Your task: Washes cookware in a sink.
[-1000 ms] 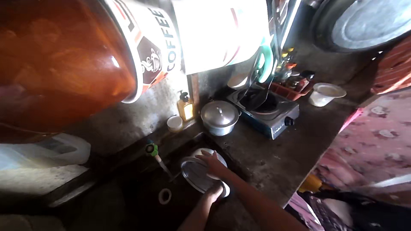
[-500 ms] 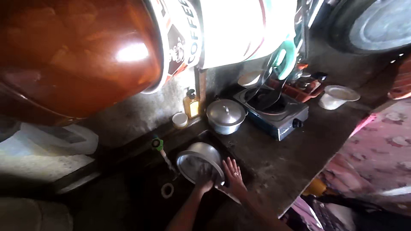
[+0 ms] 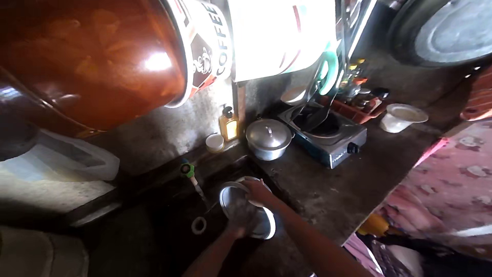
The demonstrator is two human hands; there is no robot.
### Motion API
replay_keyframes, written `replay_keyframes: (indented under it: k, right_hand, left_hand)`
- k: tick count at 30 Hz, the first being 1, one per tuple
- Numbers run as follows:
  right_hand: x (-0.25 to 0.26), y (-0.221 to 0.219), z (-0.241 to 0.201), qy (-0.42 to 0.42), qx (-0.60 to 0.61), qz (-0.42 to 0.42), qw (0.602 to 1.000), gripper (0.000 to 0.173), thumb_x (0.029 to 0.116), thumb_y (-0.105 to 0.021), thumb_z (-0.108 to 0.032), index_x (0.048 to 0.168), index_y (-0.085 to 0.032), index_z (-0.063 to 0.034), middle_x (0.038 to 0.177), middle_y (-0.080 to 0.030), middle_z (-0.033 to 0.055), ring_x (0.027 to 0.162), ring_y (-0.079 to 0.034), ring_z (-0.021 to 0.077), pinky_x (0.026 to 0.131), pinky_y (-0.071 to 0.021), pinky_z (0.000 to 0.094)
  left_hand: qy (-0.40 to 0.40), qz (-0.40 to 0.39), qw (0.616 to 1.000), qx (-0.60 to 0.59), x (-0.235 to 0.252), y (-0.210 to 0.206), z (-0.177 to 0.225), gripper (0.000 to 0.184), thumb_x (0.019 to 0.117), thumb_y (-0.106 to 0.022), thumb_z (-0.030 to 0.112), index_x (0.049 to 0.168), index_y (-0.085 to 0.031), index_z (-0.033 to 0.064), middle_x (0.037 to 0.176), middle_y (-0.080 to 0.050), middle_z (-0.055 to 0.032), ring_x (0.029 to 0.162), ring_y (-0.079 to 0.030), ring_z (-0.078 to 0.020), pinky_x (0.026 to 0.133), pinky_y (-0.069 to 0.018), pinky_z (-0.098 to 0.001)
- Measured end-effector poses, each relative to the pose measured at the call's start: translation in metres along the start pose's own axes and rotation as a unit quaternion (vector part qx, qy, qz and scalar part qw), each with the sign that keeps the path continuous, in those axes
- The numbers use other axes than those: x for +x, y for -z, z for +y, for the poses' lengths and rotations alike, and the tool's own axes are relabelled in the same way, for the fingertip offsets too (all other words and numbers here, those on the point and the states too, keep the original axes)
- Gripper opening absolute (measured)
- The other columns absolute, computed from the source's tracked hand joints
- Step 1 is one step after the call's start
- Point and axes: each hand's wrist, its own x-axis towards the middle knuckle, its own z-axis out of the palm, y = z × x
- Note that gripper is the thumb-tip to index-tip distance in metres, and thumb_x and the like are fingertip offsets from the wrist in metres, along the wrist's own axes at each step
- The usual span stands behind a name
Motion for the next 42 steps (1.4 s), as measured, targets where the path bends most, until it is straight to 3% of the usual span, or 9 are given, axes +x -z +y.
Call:
replay_keyframes:
  k: [4, 7, 10, 14, 18, 23, 28, 34, 42]
  right_hand:
    - [0.02, 0.007, -0.007, -0.006, -0.037, -0.021, 0.999, 0.046, 0.0962, -0.064, -0.012, 0.142, -0.059, -0.01, 0.146, -0.056, 0.0176, 0.141, -0.047, 0.0372, 0.113, -0.03, 0.0699]
    - [0.028, 0.009, -0.012, -0.005, -0.042, -0.035, 0.999, 0.046, 0.0959, -0.064, -0.012, 0.142, -0.059, -0.0097, 0.143, -0.058, 0.0186, 0.138, -0.049, 0.0383, 0.112, -0.0308, 0.0708]
    - [0.031, 0.008, -0.019, -0.005, -0.05, -0.044, 0.998, 0.047, 0.0952, -0.065, -0.012, 0.142, -0.059, -0.0086, 0.144, -0.057, 0.0203, 0.138, -0.049, 0.0391, 0.112, -0.0314, 0.0694]
    - [0.034, 0.015, -0.004, -0.038, -0.002, -0.015, 0.999, 0.045, 0.0951, -0.064, -0.008, 0.14, -0.059, -0.0078, 0.139, -0.06, 0.0208, 0.134, -0.052, 0.0392, 0.11, -0.0347, 0.0683]
    - [0.039, 0.019, 0.017, -0.05, 0.047, 0.02, 0.997, 0.044, 0.093, -0.065, -0.005, 0.137, -0.06, -0.0044, 0.135, -0.062, 0.0237, 0.129, -0.056, 0.04, 0.106, -0.0417, 0.0653]
    - [0.034, 0.025, 0.027, -0.07, 0.085, 0.05, 0.993, 0.04, 0.0932, -0.063, -0.001, 0.133, -0.061, 0.0015, 0.129, -0.063, 0.0272, 0.122, -0.061, 0.0401, 0.104, -0.0464, 0.0574]
    - [0.027, 0.021, 0.022, -0.073, 0.087, 0.043, 0.993, 0.041, 0.0932, -0.063, -0.002, 0.135, -0.062, -0.003, 0.129, -0.065, 0.0245, 0.121, -0.062, 0.038, 0.103, -0.0477, 0.0569]
    - [0.028, 0.018, 0.008, -0.116, 0.072, 0.041, 0.99, 0.043, 0.0938, -0.062, -0.003, 0.136, -0.06, -0.0044, 0.133, -0.063, 0.0241, 0.125, -0.059, 0.0401, 0.104, -0.0451, 0.0627]
    - [0.02, 0.017, 0.013, -0.11, 0.101, 0.063, 0.987, 0.043, 0.094, -0.061, -0.002, 0.137, -0.06, -0.0035, 0.131, -0.064, 0.0248, 0.123, -0.061, 0.0396, 0.103, -0.0472, 0.0596]
  left_hand:
    - [0.163, 0.068, 0.984, 0.002, 0.024, 0.079, 0.005, 0.045, 0.1101, -0.03, 0.003, 0.153, -0.036, -0.0079, 0.163, -0.037, -0.0164, 0.153, -0.033, -0.019, 0.124, -0.0253, -0.0269]
    - [0.158, 0.018, 0.96, 0.231, 0.032, 0.079, -0.001, 0.046, 0.1082, -0.032, 0.002, 0.153, -0.041, -0.0056, 0.164, -0.038, -0.0146, 0.154, -0.031, -0.0232, 0.126, -0.0211, -0.0362]
    - [0.139, 0.214, 0.967, -0.003, 0.017, 0.034, -0.002, 0.044, 0.107, -0.043, 0.01, 0.147, -0.05, -0.0066, 0.154, -0.049, -0.0223, 0.147, -0.042, -0.0311, 0.125, -0.0273, -0.0416]
    - [0.289, -0.12, 0.926, -0.211, -0.005, 0.046, 0.1, 0.041, 0.1045, -0.055, 0.015, 0.138, -0.055, -0.0099, 0.144, -0.055, -0.028, 0.137, -0.051, -0.0371, 0.115, -0.0385, -0.0504]
    - [0.27, 0.045, 0.83, -0.485, 0.019, 0.037, 0.116, 0.036, 0.106, -0.052, 0.008, 0.141, -0.051, -0.0032, 0.137, -0.057, -0.0246, 0.124, -0.056, -0.033, 0.104, -0.0466, -0.0508]
    - [0.235, 0.015, 0.945, -0.228, -0.002, 0.034, 0.081, 0.048, 0.1052, -0.052, 0.007, 0.148, -0.041, -0.0134, 0.152, -0.044, -0.0324, 0.145, -0.042, -0.0404, 0.121, -0.031, -0.0481]
    - [0.257, 0.221, 0.932, -0.127, 0.059, 0.062, 0.054, 0.039, 0.105, -0.055, 0.022, 0.135, -0.061, -0.0022, 0.133, -0.064, -0.0215, 0.127, -0.06, -0.0326, 0.11, -0.0462, -0.0463]
    - [0.192, 0.02, 0.96, -0.204, 0.018, 0.036, 0.102, 0.054, 0.1036, -0.056, 0.012, 0.15, -0.04, -0.0099, 0.153, -0.045, -0.0285, 0.145, -0.042, -0.0357, 0.12, -0.0332, -0.0455]
    - [0.227, 0.202, 0.939, -0.161, 0.053, 0.038, 0.059, 0.04, 0.106, -0.052, 0.017, 0.138, -0.057, -0.0059, 0.138, -0.06, -0.0258, 0.132, -0.056, -0.0362, 0.113, -0.0429, -0.0481]
